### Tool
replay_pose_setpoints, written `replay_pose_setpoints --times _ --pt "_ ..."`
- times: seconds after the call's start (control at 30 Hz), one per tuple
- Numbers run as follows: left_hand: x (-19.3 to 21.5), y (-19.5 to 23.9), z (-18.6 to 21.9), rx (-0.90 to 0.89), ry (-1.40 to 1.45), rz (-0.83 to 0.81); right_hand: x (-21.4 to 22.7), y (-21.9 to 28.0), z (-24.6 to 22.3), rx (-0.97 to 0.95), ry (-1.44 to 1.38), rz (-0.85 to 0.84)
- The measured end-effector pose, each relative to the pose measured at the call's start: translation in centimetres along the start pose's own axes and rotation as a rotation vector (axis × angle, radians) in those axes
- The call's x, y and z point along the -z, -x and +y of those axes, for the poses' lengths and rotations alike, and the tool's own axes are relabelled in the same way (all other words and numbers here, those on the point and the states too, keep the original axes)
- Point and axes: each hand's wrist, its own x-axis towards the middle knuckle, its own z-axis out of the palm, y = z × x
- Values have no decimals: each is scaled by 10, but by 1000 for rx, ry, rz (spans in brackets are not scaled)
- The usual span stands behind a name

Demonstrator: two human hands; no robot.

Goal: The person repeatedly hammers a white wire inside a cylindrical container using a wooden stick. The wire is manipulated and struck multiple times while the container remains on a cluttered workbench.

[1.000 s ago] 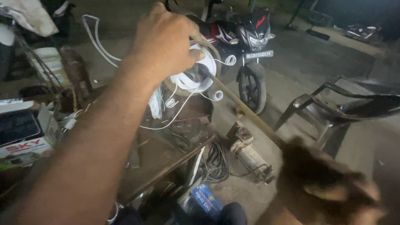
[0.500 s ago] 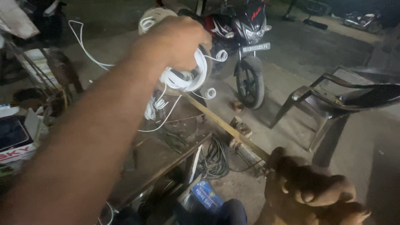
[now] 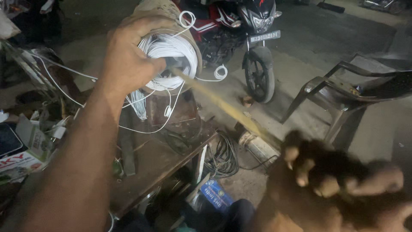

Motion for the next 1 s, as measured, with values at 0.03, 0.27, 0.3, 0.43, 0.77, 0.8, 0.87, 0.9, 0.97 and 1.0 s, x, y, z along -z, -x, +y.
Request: replay_pose_setpoints --times 0.03,0.27,0.3,0.43,0.77,0.8,0.87,0.9,0.97,1.0 --pt "0 2 -2 8 -22 -4 -1 -11 8 27 34 -39" --pt "5 4 -5 52 60 -80 -56 -49 88 -4 -77 -22" --pt "7 3 -5 34 60 -93 -63 -51 91 -23 -85 -29" --pt "15 0 -1 23 185 -129 -80 -48 96 -77 -41 13" --pt "18 -6 29 182 247 -148 -65 -41 86 -149 -60 -119" --pt "17 -5 28 205 190 -148 -66 -42 86 -139 -60 -111" --pt "17 -2 22 252 75 -148 -69 -43 87 -118 -72 -89" --pt "15 0 19 363 35 -124 -69 -44 88 -117 -78 -65" --pt "14 4 9 582 -48 -77 -70 -45 92 -123 -84 -7" --pt "14 7 5 533 -61 -79 -69 -46 94 -126 -96 11"
